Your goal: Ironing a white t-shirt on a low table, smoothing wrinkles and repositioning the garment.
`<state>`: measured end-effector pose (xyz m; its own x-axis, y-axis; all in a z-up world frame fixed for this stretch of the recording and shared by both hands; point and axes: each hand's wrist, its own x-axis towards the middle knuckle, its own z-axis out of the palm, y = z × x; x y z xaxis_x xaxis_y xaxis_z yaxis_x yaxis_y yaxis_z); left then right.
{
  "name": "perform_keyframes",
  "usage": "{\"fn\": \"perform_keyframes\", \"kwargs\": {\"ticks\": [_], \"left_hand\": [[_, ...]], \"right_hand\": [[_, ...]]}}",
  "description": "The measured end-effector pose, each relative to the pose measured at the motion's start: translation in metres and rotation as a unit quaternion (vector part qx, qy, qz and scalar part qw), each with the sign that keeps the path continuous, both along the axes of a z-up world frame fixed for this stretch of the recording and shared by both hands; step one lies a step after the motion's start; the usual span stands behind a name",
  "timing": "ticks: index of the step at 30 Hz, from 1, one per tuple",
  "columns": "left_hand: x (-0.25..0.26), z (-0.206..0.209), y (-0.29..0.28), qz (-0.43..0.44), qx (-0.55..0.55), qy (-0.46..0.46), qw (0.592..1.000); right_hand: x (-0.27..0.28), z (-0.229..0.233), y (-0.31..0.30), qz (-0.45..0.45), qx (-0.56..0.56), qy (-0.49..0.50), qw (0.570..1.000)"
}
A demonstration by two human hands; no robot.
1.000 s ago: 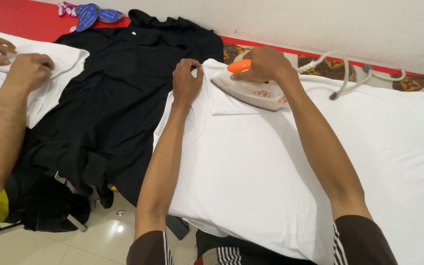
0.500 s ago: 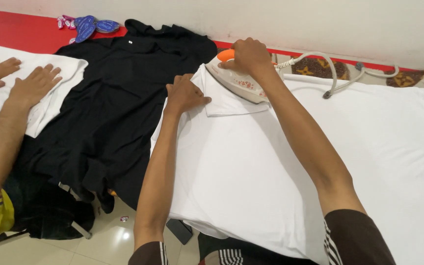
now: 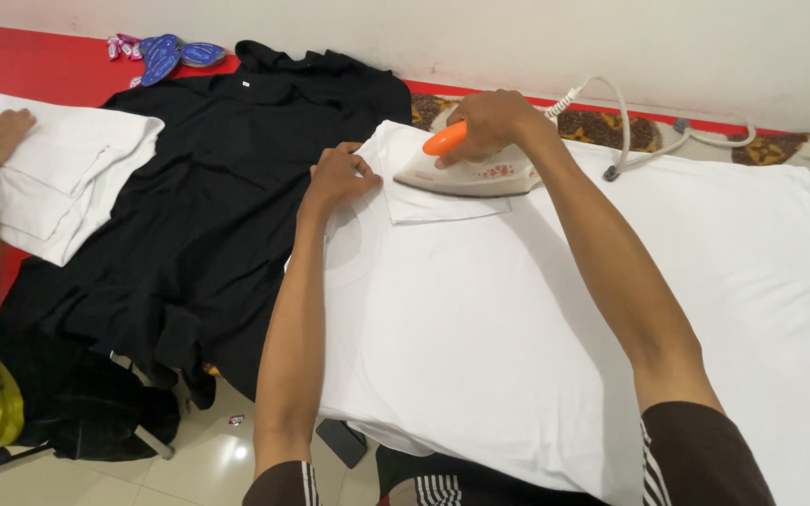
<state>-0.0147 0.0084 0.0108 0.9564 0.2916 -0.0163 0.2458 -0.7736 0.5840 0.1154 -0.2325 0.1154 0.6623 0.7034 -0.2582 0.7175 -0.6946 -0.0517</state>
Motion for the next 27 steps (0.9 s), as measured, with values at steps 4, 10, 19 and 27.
{"fn": "perform_keyframes", "kwargs": {"ticks": [4,10,19,27], "left_hand": [[-0.003,-0.011,-0.003,0.016,-0.01,-0.122,0.992],[-0.016,0.012,-0.011,0.078,-0.04,-0.184,0.979],[-0.006,0.004,-0.006,0.123,0.119,-0.085,0.982],[-0.007,-0.004,-0.009,0.097,0.097,-0.15,0.979]], "right_hand": [[-0.009,-0.003,-0.006,-0.007,0.056,-0.08,0.995],[-0.01,0.003,-0.006,-0.005,0.03,0.051,0.998],[-0.012,-0.007,-0.009,-0.012,0.112,-0.029,0.993],[-0.013,-0.023,-0.001,-0.006,0.167,-0.064,0.984]]}}
